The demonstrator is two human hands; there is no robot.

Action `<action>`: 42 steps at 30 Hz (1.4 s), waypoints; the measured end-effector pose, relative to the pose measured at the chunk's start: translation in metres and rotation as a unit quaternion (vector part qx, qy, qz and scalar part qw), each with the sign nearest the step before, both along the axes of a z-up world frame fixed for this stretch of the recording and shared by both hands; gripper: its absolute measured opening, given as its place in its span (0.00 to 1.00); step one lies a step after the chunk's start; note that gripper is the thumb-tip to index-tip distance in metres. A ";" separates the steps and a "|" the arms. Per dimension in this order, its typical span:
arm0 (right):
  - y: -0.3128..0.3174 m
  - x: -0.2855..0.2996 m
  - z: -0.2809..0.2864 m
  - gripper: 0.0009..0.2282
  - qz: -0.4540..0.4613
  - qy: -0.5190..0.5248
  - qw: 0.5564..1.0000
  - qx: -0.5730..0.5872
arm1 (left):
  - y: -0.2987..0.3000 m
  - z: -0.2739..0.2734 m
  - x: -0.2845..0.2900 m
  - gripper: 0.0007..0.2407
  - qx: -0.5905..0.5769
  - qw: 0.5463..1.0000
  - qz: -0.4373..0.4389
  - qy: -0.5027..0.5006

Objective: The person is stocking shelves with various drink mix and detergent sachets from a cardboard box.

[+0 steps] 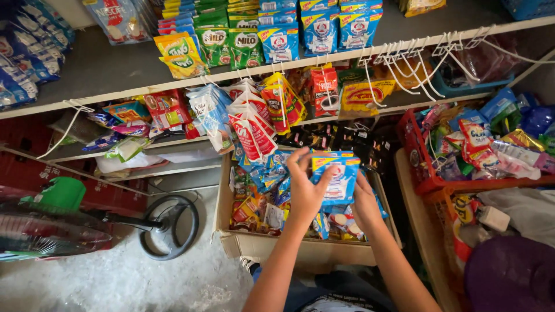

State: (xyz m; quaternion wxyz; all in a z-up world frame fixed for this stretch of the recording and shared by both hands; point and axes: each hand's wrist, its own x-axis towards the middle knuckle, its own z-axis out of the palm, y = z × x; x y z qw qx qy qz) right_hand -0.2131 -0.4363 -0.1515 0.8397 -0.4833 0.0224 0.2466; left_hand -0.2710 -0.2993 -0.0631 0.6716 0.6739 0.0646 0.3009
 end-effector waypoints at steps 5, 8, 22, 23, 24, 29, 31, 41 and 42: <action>0.009 -0.016 0.024 0.20 -0.014 -0.044 0.999 -0.022 | 0.005 -0.006 0.005 0.26 0.008 0.998 0.043 -0.049; 0.012 -0.018 0.032 0.22 -0.032 -0.088 0.985 -0.144 | 0.013 -0.038 0.011 0.25 0.005 0.999 0.039 -0.008; -0.010 0.005 -0.004 0.24 0.224 -0.224 0.940 -0.124 | 0.038 0.017 0.007 0.40 -0.237 0.966 -0.072 0.072; -0.010 0.007 -0.029 0.21 0.226 -0.246 0.922 -0.195 | 0.043 0.021 0.006 0.39 -0.228 0.970 -0.075 0.045; -0.010 0.010 -0.054 0.18 0.226 -0.265 0.899 -0.265 | 0.047 0.026 0.006 0.39 -0.218 0.973 -0.078 0.018; 0.005 0.009 0.010 0.18 0.112 -0.070 0.991 0.024 | 0.045 0.027 0.002 0.41 -0.201 0.971 -0.120 0.041; 0.010 0.005 0.063 0.20 0.080 -0.031 0.991 0.107 | 0.036 0.009 0.009 0.42 -0.190 0.971 -0.135 0.044; 0.003 0.042 0.119 0.33 0.101 -0.405 0.888 -0.192 | 0.049 0.008 0.049 0.45 -0.102 0.981 -0.156 0.044; 0.003 0.052 0.132 0.33 0.091 -0.522 0.806 -0.263 | 0.052 0.011 0.054 0.45 -0.060 0.985 -0.156 0.034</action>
